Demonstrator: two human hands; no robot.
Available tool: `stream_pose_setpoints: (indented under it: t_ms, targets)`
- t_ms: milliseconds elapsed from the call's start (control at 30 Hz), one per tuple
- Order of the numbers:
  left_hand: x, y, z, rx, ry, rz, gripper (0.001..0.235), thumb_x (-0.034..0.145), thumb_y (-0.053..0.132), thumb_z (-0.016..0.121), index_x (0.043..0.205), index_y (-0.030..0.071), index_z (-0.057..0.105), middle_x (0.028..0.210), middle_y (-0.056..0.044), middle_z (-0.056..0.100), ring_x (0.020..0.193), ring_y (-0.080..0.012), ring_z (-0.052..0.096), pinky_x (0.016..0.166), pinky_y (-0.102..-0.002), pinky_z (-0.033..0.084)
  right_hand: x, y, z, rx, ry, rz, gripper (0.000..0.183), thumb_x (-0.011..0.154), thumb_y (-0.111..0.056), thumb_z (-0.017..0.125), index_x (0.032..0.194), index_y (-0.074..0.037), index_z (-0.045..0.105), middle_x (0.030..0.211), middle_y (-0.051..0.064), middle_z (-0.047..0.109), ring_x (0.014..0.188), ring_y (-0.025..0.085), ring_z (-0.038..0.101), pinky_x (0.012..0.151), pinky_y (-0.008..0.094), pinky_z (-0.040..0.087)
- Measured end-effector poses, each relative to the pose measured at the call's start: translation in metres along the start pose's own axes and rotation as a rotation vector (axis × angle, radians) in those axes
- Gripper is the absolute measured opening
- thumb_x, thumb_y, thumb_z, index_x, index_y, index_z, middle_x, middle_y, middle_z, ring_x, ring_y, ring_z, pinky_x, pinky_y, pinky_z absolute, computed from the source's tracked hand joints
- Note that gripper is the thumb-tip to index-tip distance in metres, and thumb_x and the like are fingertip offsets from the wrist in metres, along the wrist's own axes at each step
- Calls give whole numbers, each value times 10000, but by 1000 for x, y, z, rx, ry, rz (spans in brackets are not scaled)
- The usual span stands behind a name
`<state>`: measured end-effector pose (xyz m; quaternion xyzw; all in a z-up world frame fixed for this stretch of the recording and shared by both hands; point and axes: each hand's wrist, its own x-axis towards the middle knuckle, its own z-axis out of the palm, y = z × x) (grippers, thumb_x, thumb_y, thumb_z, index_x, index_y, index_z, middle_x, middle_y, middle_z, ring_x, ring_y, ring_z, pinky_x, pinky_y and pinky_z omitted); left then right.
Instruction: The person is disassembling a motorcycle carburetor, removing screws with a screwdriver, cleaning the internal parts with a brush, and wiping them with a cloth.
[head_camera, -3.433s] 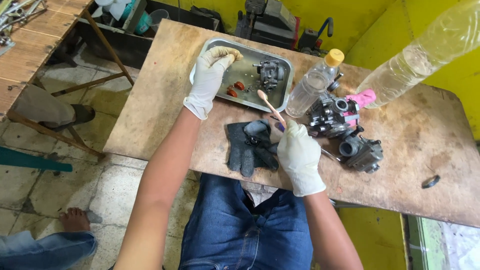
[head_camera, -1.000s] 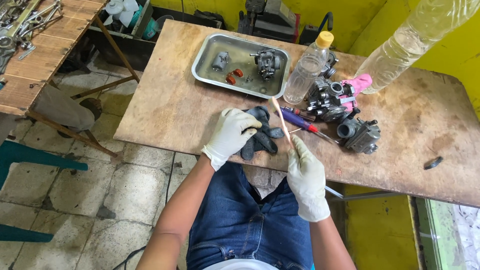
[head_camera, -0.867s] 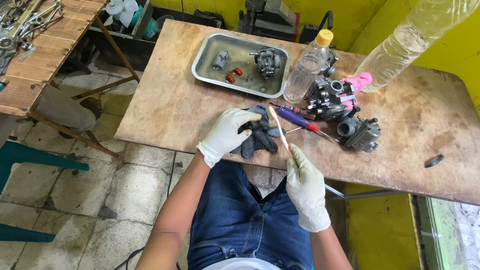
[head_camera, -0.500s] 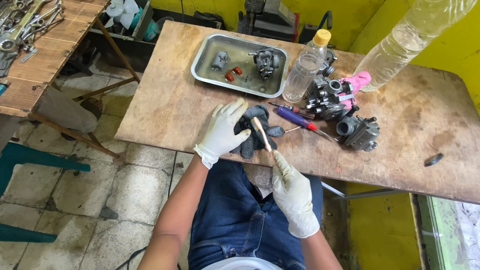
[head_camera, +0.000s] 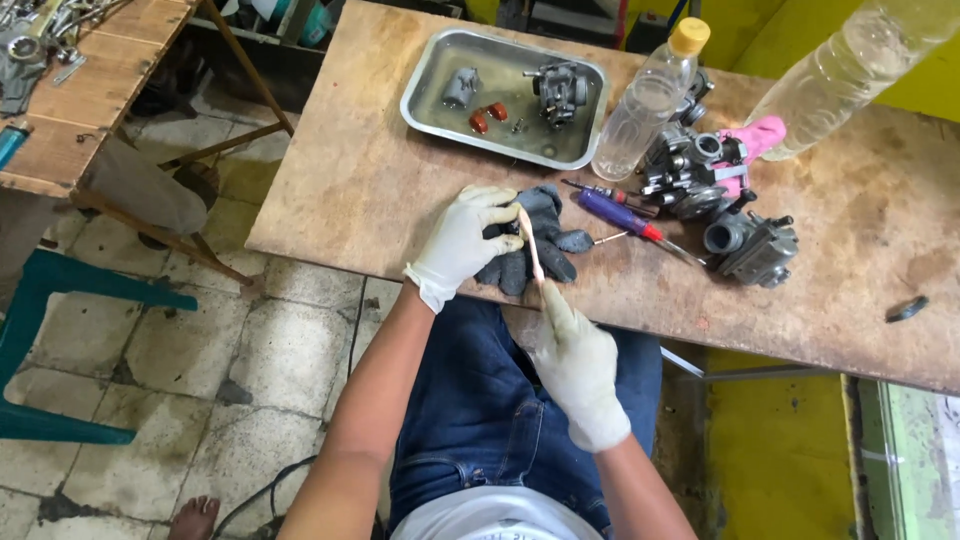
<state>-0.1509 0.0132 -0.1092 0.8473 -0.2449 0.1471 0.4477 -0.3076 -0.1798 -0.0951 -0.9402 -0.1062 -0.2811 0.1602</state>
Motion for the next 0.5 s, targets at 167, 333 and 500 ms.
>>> stream_pose_setpoints:
  t_ms: [167,333,500]
  targets:
    - [3,-3,-1,-28,-6,-40,513,693,373,941,1132,154,789,1295,-33,718,1300,-230,582,1189,-361,355,-5,-4,-12,29,-24,38,446,883,-186,631,1320,-237,700,681,84,659,624,353,694,489,484,535]
    - [0,9,-4,-33,-15,-72,506,693,383,940,1118,152,792,1303,-19,715,1317,-212,571,1192,-357,346,-4,10,5,1,-1,47,431,907,-224,646,1326,-288,723,686,69,681,633,358,700,506,480,555]
    - [0,6,-5,-31,-27,-73,500,714,354,926,1145,148,780,1309,-29,712,1317,-236,574,1184,-387,367,4,-9,-29,141,-6,125,395,870,-183,677,1242,-282,764,722,71,721,711,376,711,534,484,563]
